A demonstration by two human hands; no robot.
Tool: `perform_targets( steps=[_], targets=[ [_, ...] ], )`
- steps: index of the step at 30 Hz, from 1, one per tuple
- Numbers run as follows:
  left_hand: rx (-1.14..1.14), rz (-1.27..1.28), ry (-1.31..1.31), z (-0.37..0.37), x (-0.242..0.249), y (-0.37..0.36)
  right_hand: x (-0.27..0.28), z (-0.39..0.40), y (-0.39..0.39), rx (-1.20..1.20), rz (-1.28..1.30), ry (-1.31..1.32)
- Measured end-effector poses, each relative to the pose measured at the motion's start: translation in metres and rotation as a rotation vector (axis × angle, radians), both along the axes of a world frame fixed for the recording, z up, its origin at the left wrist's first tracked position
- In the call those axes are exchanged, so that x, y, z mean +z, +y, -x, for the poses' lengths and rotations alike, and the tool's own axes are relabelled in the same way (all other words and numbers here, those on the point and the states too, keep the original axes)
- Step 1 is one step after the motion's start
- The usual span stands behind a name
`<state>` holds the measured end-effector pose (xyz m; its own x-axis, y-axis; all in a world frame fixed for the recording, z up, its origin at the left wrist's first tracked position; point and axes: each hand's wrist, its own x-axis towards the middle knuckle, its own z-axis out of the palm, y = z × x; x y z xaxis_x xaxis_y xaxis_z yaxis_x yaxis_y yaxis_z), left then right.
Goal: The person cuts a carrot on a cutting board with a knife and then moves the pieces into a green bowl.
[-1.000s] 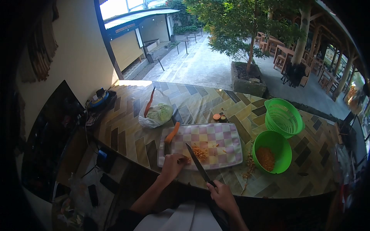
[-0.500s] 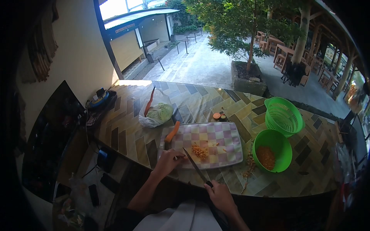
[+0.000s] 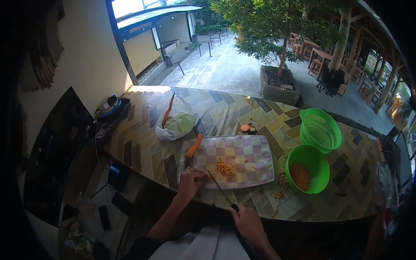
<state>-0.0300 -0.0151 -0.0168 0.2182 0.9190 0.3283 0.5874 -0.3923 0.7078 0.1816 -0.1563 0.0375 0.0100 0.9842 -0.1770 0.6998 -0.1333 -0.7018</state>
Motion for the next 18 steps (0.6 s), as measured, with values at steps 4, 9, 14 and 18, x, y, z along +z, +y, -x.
perform_targets(
  steps=[4, 9, 14, 18],
  targets=[
    [0.006, -0.011, 0.001, -0.001, 0.0, -0.002, -0.002, 0.001, -0.001, -0.013, -0.004, 0.024],
    [0.021, -0.038, -0.011, -0.003, 0.001, -0.004, -0.002, 0.003, -0.002, -0.027, 0.006, 0.029],
    [0.04, -0.056, -0.051, -0.004, -0.004, -0.007, -0.003, 0.009, -0.003, 0.014, 0.061, 0.03],
    [0.043, -0.068, -0.057, -0.003, -0.007, -0.008, -0.007, 0.011, -0.004, 0.094, 0.038, -0.075]
  ],
)
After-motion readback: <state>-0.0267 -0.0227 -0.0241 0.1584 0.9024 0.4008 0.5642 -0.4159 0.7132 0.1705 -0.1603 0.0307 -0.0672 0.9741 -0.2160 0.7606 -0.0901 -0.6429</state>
